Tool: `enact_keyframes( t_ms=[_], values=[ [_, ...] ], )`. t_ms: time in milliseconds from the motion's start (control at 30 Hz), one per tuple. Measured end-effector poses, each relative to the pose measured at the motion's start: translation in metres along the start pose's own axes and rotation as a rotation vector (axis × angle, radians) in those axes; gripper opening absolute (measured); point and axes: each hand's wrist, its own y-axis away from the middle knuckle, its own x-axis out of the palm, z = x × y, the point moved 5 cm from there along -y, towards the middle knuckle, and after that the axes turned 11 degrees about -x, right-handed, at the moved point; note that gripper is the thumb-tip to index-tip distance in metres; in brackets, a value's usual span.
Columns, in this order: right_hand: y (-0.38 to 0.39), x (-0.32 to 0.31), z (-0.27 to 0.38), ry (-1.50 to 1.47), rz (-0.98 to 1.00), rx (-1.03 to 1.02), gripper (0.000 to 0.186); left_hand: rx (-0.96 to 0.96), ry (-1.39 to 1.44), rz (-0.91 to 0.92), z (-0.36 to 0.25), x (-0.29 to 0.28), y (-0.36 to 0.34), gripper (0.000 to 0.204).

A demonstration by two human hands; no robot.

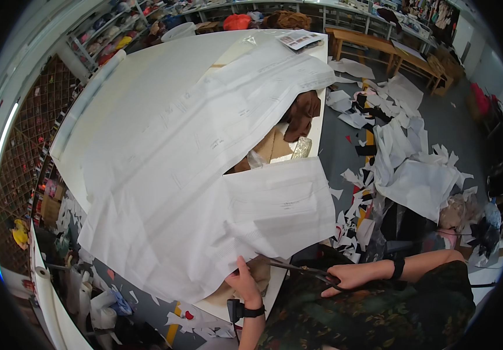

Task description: Cutting along the lines of a paper pattern laid over fabric using fabric scissors on a large cutting table.

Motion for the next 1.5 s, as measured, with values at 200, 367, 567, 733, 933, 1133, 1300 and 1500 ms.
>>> enact_keyframes(
  t_ms=[200,367,567,733,933,1133,1300,1500],
  values=[
    [-0.027,0.000,0.023,-0.190,-0.184,-0.011,0.071,-0.090,-0.008,0.130,-0.012,0.024,0.015,0.015],
    [-0.035,-0.014,0.028,-0.283,-0.247,-0.017,0.054,-0.155,0.014,0.155,-0.025,0.038,0.025,0.014],
    [-0.030,-0.033,0.067,-0.394,-0.222,0.019,0.059,-0.226,0.006,0.185,-0.024,0.028,0.018,0.013],
    [0.003,-0.030,0.035,-0.255,0.086,0.078,0.058,-0.312,0.094,0.171,-0.020,0.024,0.023,0.013],
    [0.065,-0.039,0.015,-0.277,0.195,0.288,0.055,-0.272,0.161,0.236,-0.030,0.042,0.011,0.016],
    [0.018,-0.022,0.019,-0.209,0.054,0.105,0.068,-0.240,0.193,0.249,-0.028,0.046,0.009,0.016],
    [-0.020,-0.012,0.047,-0.164,-0.108,-0.049,0.064,-0.241,0.143,0.232,-0.036,0.045,0.030,0.017],
    [-0.018,-0.014,0.070,-0.199,-0.182,0.066,0.058,-0.231,0.209,0.264,-0.035,0.048,0.030,0.017]
  ],
)
